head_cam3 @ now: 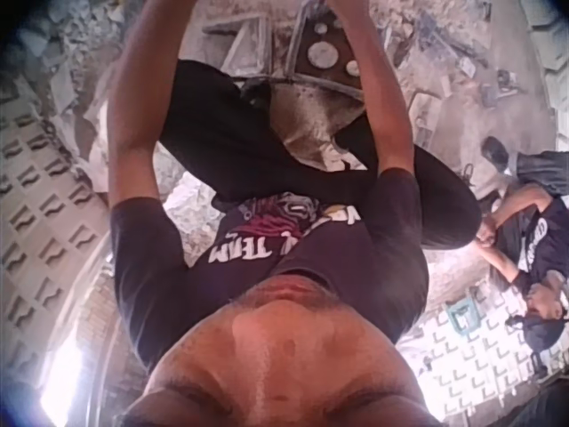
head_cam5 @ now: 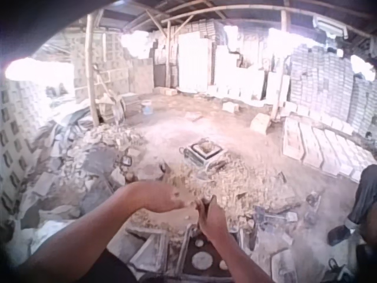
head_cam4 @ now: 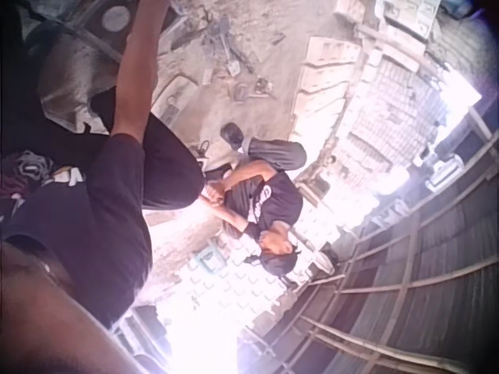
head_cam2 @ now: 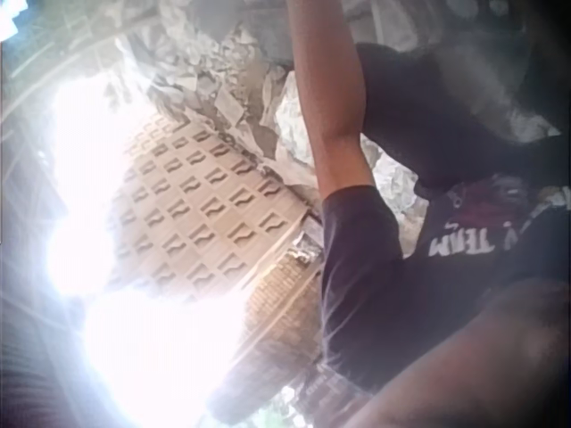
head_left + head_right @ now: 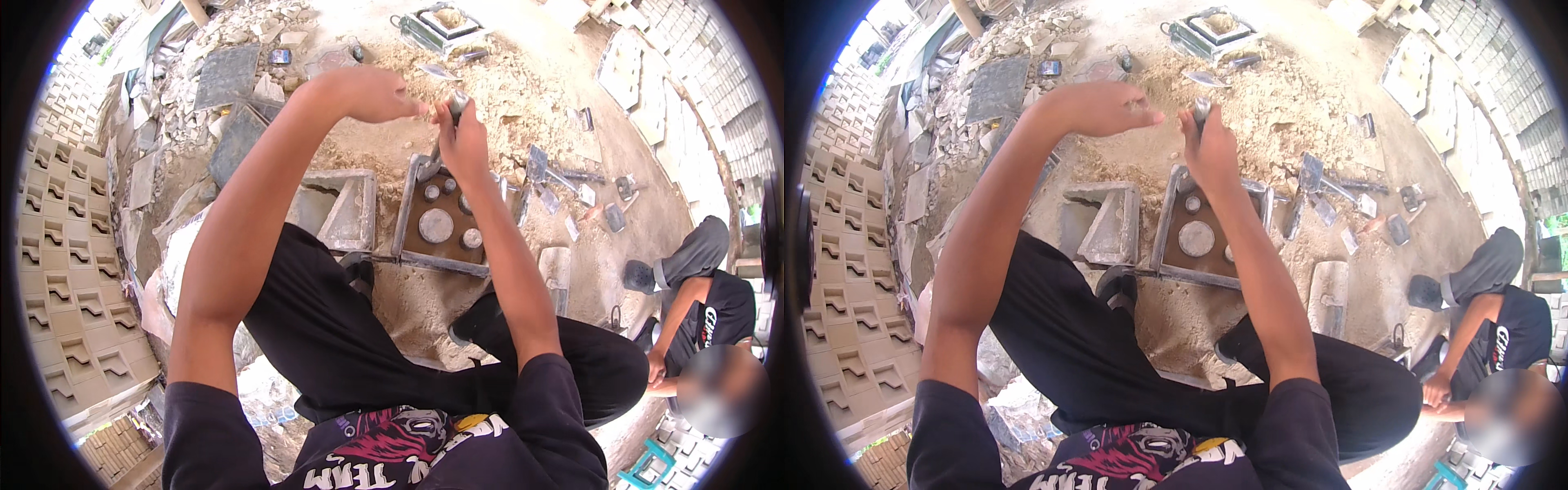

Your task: The person is manufacturing paving stones by using a tool to smooth material into circular molds within a square frame, then lifting and moving a finished stone slab.

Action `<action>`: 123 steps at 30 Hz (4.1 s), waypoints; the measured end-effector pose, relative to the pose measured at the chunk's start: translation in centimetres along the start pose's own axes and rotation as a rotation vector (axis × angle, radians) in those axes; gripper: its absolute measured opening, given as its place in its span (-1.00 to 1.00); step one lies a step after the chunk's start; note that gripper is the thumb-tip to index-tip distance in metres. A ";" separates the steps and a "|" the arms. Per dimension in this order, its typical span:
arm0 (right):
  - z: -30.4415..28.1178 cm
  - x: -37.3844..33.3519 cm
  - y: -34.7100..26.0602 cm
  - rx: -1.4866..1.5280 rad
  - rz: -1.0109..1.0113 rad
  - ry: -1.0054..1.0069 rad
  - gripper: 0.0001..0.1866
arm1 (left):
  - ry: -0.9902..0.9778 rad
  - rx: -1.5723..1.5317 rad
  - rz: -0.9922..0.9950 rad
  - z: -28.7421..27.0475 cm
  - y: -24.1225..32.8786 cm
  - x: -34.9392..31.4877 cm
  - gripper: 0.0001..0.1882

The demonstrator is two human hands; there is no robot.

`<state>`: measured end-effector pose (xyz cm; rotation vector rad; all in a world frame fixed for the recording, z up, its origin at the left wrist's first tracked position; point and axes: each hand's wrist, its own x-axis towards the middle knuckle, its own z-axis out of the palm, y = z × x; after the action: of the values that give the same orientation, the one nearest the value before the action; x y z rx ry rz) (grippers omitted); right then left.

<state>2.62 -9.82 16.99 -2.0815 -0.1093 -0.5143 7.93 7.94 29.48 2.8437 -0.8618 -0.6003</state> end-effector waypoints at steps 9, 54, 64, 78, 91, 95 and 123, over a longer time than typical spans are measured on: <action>-0.3 -0.3 1.3 -0.248 0.070 -0.120 -0.56 | 0.024 -0.014 0.035 0.2 0.0 0.0 -0.23; -4.0 -2.3 4.1 0.095 -0.036 0.089 -0.72 | -0.024 -0.014 0.171 0.9 3.2 2.6 -0.23; -6.4 -2.6 5.5 0.028 -0.043 -0.024 -0.66 | -0.007 0.014 0.184 1.5 4.2 3.0 -0.26; -8.8 -1.8 5.1 -0.012 -0.062 0.081 -0.65 | -0.044 0.069 0.242 2.2 7.2 2.3 -0.28; -10.5 -3.9 8.8 -0.120 0.099 -0.050 -0.58 | -0.069 -0.055 0.262 2.0 8.0 0.8 -0.34; -11.5 -1.0 6.8 -0.115 -0.011 -0.109 -0.48 | -0.022 0.055 0.276 3.2 6.1 1.0 -0.36; -14.5 -3.2 3.5 -0.053 -0.060 -0.199 -0.71 | 0.073 -0.004 0.225 0.8 9.5 -3.0 -0.38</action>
<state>-3.88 -23.41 19.51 -2.1829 -0.2774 -0.3475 0.45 1.69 31.86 2.6934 -1.1443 -0.4656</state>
